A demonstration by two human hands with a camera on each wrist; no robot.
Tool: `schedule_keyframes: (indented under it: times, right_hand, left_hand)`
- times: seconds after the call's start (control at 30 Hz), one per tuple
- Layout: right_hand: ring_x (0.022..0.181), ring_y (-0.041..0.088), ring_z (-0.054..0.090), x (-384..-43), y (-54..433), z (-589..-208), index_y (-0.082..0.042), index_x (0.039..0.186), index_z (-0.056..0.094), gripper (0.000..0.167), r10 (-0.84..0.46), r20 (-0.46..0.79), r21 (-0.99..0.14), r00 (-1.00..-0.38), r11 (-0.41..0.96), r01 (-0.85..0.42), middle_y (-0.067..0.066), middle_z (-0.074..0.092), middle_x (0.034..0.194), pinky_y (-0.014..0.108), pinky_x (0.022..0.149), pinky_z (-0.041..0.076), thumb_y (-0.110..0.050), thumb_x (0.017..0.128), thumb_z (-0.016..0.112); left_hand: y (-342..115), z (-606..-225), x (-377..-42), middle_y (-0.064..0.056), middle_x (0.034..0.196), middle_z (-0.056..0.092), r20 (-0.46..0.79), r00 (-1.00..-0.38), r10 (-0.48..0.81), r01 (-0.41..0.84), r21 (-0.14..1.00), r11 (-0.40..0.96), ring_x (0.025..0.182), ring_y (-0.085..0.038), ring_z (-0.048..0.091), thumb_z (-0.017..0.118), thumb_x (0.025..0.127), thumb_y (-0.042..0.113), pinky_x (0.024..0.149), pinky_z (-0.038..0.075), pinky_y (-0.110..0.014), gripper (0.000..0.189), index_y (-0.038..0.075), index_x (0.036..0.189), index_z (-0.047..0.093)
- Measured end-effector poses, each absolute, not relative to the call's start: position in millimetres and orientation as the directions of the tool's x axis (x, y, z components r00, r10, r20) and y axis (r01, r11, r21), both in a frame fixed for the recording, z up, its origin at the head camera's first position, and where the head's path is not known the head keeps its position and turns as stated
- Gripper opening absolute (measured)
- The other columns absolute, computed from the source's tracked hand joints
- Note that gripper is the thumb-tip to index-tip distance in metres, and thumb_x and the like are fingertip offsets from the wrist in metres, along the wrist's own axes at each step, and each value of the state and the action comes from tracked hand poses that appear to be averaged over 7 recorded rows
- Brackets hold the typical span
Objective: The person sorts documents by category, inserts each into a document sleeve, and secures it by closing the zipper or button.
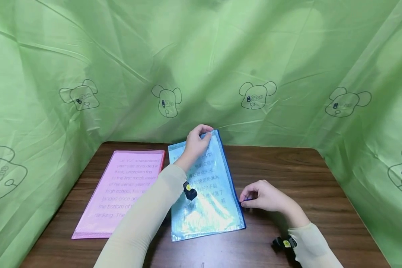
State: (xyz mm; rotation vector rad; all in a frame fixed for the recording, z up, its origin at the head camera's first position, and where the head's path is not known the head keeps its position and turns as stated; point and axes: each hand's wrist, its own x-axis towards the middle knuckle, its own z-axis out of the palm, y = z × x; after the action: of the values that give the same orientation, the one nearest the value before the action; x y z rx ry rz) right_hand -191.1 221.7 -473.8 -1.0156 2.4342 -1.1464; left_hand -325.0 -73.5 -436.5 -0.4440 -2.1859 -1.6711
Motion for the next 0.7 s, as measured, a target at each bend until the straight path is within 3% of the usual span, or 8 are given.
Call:
schedule_keyframes:
  times: [0.2, 0.37, 0.5, 0.7]
  right_hand:
    - [0.066, 0.030, 0.075, -188.2, 225.1, -473.7, -0.013, 0.097, 0.081, 0.008, -0.715, 0.063, -0.759, -0.697, 0.419, -0.499, 0.002, 0.078, 0.083, 0.033, 0.061, 0.062, -0.005, 0.096, 0.083]
    - [0.072, 0.016, 0.073, -188.4, 229.3, -473.3, -0.016, 0.097, 0.082, 0.010, -0.743, 0.073, -0.736, -0.666, 0.410, -0.539, -0.004, 0.078, 0.085, 0.031, 0.065, 0.062, -0.006, 0.096, 0.083]
    - [0.078, 0.009, 0.071, -187.1, 232.1, -471.9, -0.016, 0.096, 0.083, 0.011, -0.760, 0.011, -0.745, -0.650, 0.428, -0.512, -0.007, 0.078, 0.087, 0.029, 0.070, 0.062, -0.006, 0.094, 0.083]
    - [0.081, 0.009, 0.072, -185.5, 233.2, -471.6, -0.014, 0.095, 0.084, 0.007, -0.777, -0.071, -0.760, -0.626, 0.449, -0.471, -0.006, 0.079, 0.089, 0.028, 0.075, 0.062, -0.009, 0.091, 0.086]
  left_hand:
    - [-77.6, -433.8, -324.4, -0.006, 0.120, 0.074, 0.486, -0.874, -0.020, 0.473, 0.858, 0.202, 0.116, -0.024, 0.065, 0.065, 0.106, 0.007, 0.103, 0.052, -0.044, 0.017, 0.009, 0.120, 0.075]
    - [-86.3, -431.0, -326.7, -0.004, 0.117, 0.075, 0.484, -0.872, -0.066, 0.468, 0.867, 0.171, 0.115, -0.023, 0.065, 0.065, 0.106, 0.008, 0.103, 0.052, -0.045, 0.016, 0.010, 0.119, 0.076]
    - [-93.1, -432.6, -328.5, -0.005, 0.116, 0.074, 0.485, -0.868, -0.107, 0.463, 0.868, 0.179, 0.116, -0.023, 0.066, 0.066, 0.106, 0.007, 0.104, 0.051, -0.044, 0.016, 0.009, 0.119, 0.076]
    - [-99.5, -439.0, -327.5, -0.009, 0.116, 0.074, 0.461, -0.876, -0.139, 0.432, 0.880, 0.198, 0.117, -0.026, 0.065, 0.066, 0.106, 0.006, 0.105, 0.050, -0.045, 0.016, 0.007, 0.118, 0.076]
